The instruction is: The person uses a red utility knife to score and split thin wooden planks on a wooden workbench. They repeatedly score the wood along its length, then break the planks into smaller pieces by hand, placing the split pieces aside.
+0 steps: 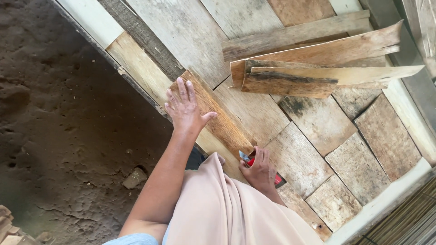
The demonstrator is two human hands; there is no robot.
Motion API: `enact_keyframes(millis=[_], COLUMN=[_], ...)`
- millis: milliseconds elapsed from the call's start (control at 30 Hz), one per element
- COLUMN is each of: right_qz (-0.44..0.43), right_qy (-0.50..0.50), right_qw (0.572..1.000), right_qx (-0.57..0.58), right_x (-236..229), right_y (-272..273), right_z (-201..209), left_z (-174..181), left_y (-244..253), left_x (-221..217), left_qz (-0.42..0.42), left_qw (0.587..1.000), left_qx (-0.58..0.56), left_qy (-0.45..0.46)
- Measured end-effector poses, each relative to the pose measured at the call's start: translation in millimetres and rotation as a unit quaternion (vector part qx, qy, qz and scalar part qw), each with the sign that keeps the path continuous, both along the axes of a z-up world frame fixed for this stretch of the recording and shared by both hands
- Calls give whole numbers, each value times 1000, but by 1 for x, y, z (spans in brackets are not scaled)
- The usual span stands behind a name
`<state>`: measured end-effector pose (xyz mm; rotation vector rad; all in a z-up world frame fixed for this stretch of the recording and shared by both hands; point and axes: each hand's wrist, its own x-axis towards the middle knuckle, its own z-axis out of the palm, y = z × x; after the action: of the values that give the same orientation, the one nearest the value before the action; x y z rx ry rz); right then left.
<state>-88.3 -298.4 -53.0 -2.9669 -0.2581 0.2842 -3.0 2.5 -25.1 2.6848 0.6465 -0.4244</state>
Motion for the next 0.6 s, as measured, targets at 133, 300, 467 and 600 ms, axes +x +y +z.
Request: enact_keyframes(millis=[133, 300, 467, 600], right_qz=[3, 4, 0, -5], right_qy=[-5, 4, 8, 22], right_qw=[1000, 1000, 1000, 1000], right_qx=[-6, 13, 11, 16], right_x=[0, 4, 2, 4], right_y=[2, 5, 4, 4], right_z=[5, 10, 8, 9], left_z=[2, 0, -1, -2], left_y=[0, -1, -1, 0], left_x=[-2, 0, -1, 0], left_qz=[0, -1, -4, -5], left_qw=[1000, 1000, 1000, 1000], left_qx=[-10, 1, 1, 5], left_qy=[4, 2, 9, 14])
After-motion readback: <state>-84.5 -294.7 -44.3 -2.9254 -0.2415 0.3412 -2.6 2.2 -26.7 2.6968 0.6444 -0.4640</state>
